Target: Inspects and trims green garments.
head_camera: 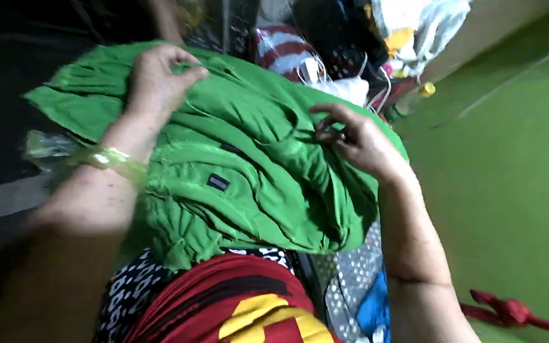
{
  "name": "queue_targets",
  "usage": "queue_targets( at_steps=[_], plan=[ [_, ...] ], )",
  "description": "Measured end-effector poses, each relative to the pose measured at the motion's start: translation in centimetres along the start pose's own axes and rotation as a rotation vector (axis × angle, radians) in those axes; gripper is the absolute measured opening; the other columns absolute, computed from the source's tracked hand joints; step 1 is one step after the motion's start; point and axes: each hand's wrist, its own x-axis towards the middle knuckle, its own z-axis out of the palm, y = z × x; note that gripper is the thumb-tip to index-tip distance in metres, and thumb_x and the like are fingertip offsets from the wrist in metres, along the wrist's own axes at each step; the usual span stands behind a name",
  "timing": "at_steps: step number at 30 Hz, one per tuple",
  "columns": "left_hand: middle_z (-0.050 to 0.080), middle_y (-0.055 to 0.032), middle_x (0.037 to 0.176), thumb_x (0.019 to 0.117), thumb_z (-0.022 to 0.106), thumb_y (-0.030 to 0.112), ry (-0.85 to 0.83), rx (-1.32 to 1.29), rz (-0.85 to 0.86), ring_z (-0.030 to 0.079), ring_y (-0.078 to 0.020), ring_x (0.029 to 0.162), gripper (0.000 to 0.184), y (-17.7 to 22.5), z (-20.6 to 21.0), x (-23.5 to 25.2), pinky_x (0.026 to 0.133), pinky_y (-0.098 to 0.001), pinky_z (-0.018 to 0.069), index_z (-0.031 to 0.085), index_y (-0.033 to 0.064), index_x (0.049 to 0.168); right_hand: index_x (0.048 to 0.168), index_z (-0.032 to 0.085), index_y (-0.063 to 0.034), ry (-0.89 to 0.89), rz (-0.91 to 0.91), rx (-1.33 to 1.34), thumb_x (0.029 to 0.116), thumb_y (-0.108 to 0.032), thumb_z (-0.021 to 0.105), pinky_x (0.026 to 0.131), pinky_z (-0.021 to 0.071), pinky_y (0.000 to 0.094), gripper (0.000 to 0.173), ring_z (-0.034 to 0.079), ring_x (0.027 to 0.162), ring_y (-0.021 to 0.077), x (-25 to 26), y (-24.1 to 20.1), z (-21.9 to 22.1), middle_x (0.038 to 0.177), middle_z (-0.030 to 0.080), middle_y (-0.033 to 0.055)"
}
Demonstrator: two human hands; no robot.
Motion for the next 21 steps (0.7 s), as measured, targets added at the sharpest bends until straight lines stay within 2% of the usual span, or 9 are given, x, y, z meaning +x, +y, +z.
queue_targets(
  at_steps=[2,4,6,8,10,12,14,17,21],
  plan=[
    [0.056,-0.0301,0.137,0.1017,0.062,0.030,-0.006,0.010,0.032,0.053,-0.0394,0.129,0.047,-0.8,0.0,0.2,0.110,-0.0542,0.0381,0.060,-0.0056,0.132,0.134,0.057,0.0017,0.124,0.063,0.035,0.1016,-0.009,0.056,0.078,0.0555,0.0247,0.034,0.067,0.090,0.0090,-3.4,0.1,-0.6,0.110,0.069,0.0120],
    [0.056,-0.0269,0.135,0.0999,0.063,0.035,-0.005,0.000,0.056,0.054,-0.0317,0.126,0.050,-2.1,0.0,0.8,0.108,-0.0495,0.0395,0.059,-0.0029,0.132,0.112,0.064,0.0028,0.244,0.133,0.008,0.1023,-0.010,0.054,0.072,0.0531,0.0203,0.019,0.063,0.080,0.0038,-7.8,-0.5,-0.5,0.095,0.068,0.0081],
    [0.058,-0.0226,0.132,0.0984,0.063,0.040,-0.016,-0.010,0.091,0.056,-0.0227,0.120,0.052,-3.7,0.3,1.7,0.105,-0.0439,0.0420,0.060,-0.0012,0.130,0.098,0.065,0.0004,0.278,0.243,-0.031,0.1024,-0.014,0.054,0.056,0.0497,0.0236,0.018,0.057,0.061,0.0072,-12.6,-2.0,0.3,0.076,0.062,0.0054],
    [0.060,-0.0184,0.128,0.0970,0.064,0.043,-0.025,-0.031,0.121,0.056,-0.0168,0.116,0.053,-5.6,0.5,3.1,0.103,-0.0391,0.0440,0.060,0.0006,0.128,0.093,0.067,-0.0024,0.264,0.337,-0.096,0.0981,-0.024,0.060,0.053,0.0500,0.0294,0.023,0.057,0.059,0.0105,-16.3,-2.9,1.8,0.071,0.061,0.0034],
    [0.061,-0.0185,0.129,0.0985,0.063,0.045,-0.036,-0.003,0.086,0.058,-0.0182,0.116,0.054,-6.4,0.6,3.9,0.102,-0.0385,0.0454,0.060,0.0018,0.130,0.106,0.067,0.0005,0.233,0.486,-0.197,0.0887,-0.045,0.073,0.060,0.0561,0.0441,0.049,0.065,0.068,0.0236,-18.3,-4.3,4.0,0.087,0.067,0.0142],
    [0.057,-0.0249,0.134,0.1022,0.062,0.037,-0.056,-0.026,-0.033,0.055,-0.0261,0.122,0.051,-4.5,0.6,3.2,0.107,-0.0440,0.0403,0.057,-0.0027,0.133,0.130,0.060,0.0027,0.217,0.663,-0.288,0.0794,-0.058,0.079,0.058,0.0541,0.0568,0.081,0.066,0.068,0.0378,-18.5,-5.4,6.6,0.109,0.064,0.0282],
    [0.057,-0.0234,0.135,0.1022,0.062,0.035,-0.046,-0.035,-0.066,0.055,-0.0250,0.123,0.049,-3.7,0.6,2.8,0.108,-0.0424,0.0403,0.057,-0.0032,0.132,0.139,0.054,0.0025,0.289,0.742,-0.295,0.0794,-0.042,0.082,0.061,0.0541,0.0597,0.079,0.068,0.073,0.0424,-18.2,-4.9,8.5,0.120,0.062,0.0315],
    [0.056,-0.0234,0.138,0.1022,0.062,0.035,-0.024,-0.038,-0.083,0.055,-0.0259,0.125,0.051,-2.9,0.5,2.1,0.109,-0.0432,0.0397,0.055,-0.0027,0.135,0.128,0.059,0.0123,0.613,0.527,-0.374,0.0846,-0.018,0.069,0.059,0.0566,0.0535,0.054,0.071,0.073,0.0367,-18.3,-2.3,11.0,0.105,0.070,0.0269],
    [0.059,-0.0215,0.133,0.0967,0.055,0.063,-0.014,0.025,0.090,0.058,-0.0267,0.123,0.070,-8.0,0.5,3.8,0.106,-0.0490,0.0441,0.056,0.0055,0.136,0.122,0.059,0.0121,0.870,0.580,-0.251,0.0972,-0.002,0.046,0.078,0.0568,0.0476,0.032,0.070,0.089,0.0320,-16.6,-0.2,11.0,0.100,0.069,0.0249]
  ],
)
